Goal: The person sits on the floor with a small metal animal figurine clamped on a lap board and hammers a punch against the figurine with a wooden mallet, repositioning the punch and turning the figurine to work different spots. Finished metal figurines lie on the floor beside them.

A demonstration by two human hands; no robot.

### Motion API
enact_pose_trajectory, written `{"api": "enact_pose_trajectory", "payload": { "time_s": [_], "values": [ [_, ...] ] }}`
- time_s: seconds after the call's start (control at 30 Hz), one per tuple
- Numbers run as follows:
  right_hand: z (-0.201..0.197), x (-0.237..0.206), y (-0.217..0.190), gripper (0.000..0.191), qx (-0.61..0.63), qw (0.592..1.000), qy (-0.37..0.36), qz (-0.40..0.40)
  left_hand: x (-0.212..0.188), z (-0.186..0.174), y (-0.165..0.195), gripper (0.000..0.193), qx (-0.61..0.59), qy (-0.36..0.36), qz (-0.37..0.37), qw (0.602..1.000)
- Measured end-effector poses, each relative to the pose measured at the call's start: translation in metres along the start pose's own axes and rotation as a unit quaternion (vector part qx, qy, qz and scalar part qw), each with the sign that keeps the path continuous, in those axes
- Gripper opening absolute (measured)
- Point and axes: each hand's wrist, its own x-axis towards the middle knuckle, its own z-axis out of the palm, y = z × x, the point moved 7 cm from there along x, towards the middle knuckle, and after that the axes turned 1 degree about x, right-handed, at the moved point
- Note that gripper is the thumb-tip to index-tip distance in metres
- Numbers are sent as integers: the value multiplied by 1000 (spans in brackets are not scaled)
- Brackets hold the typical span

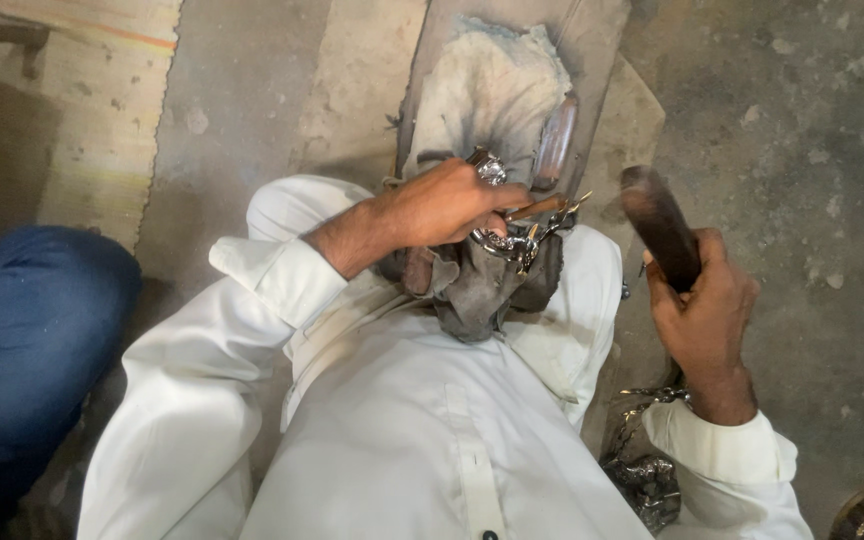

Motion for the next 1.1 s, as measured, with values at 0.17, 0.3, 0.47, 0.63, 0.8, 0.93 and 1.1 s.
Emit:
{"api": "enact_pose_trajectory", "payload": {
  "time_s": [0.17,0.3,0.47,0.63,0.8,0.93,1.1],
  "values": [
    [0,3,3,26,53,998,17,21,1,-1,-2,28,5,-12,-11,1000],
    [6,6,-2,29,-23,999,-30,-6,-1,-2,-3,27,-36,-17,-23,999],
    [5,8,4,27,37,997,-42,47,1,1,-5,28,-8,-33,-42,999],
    [3,11,6,26,91,995,-14,41,4,-4,-2,27,-43,-20,-32,998],
    [9,10,12,25,-29,998,-49,38,2,-6,-4,26,-66,-36,-57,996],
    [9,9,20,29,167,980,-12,103,2,-8,-3,26,-81,-22,-62,995],
    [6,15,7,25,-6,999,-15,34,5,-9,-2,28,-68,-27,-49,996]
  ]
}}
